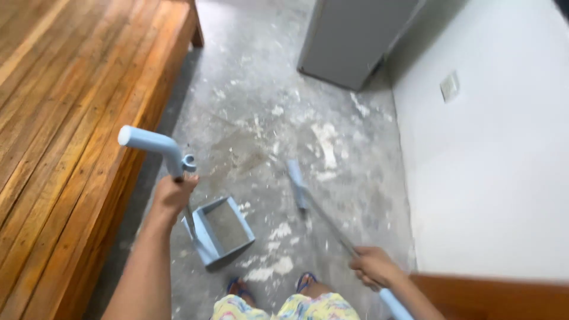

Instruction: The person is sweeping the floor and window sills using a broom and dustpan.

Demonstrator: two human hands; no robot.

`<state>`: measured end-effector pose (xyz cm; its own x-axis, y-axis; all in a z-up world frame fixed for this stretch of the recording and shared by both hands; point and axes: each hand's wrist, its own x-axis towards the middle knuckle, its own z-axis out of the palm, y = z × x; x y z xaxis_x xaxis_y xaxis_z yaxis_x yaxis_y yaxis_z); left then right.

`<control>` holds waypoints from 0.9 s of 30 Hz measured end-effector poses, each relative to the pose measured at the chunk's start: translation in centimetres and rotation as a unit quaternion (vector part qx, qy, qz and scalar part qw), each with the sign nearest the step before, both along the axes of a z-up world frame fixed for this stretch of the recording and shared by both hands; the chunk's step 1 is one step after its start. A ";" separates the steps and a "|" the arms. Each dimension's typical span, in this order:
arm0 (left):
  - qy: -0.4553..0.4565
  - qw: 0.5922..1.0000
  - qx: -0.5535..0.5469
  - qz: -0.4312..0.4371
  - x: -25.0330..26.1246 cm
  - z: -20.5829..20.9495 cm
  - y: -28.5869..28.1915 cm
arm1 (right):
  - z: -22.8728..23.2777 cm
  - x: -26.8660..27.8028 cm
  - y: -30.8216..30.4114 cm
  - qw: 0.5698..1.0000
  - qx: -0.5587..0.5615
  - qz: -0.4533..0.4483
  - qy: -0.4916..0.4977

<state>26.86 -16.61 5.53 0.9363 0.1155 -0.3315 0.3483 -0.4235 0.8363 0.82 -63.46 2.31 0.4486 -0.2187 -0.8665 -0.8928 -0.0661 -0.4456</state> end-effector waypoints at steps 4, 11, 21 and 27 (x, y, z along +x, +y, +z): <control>0.014 0.998 0.053 0.037 -0.2 -0.7 0.8 | -6.8 6.5 -12.9 0.993 -0.088 0.075 0.001; -0.002 0.982 -0.073 0.173 0.7 0.1 -4.5 | -19.8 29.3 -35.8 0.973 -0.110 0.204 0.016; 0.001 0.958 -0.018 0.285 6.3 0.8 -16.8 | -30.5 52.3 -29.7 0.702 -0.271 0.648 -0.121; 0.043 0.949 -0.011 0.312 8.8 1.7 -19.4 | -16.3 37.1 -18.1 0.889 -0.084 0.448 -0.047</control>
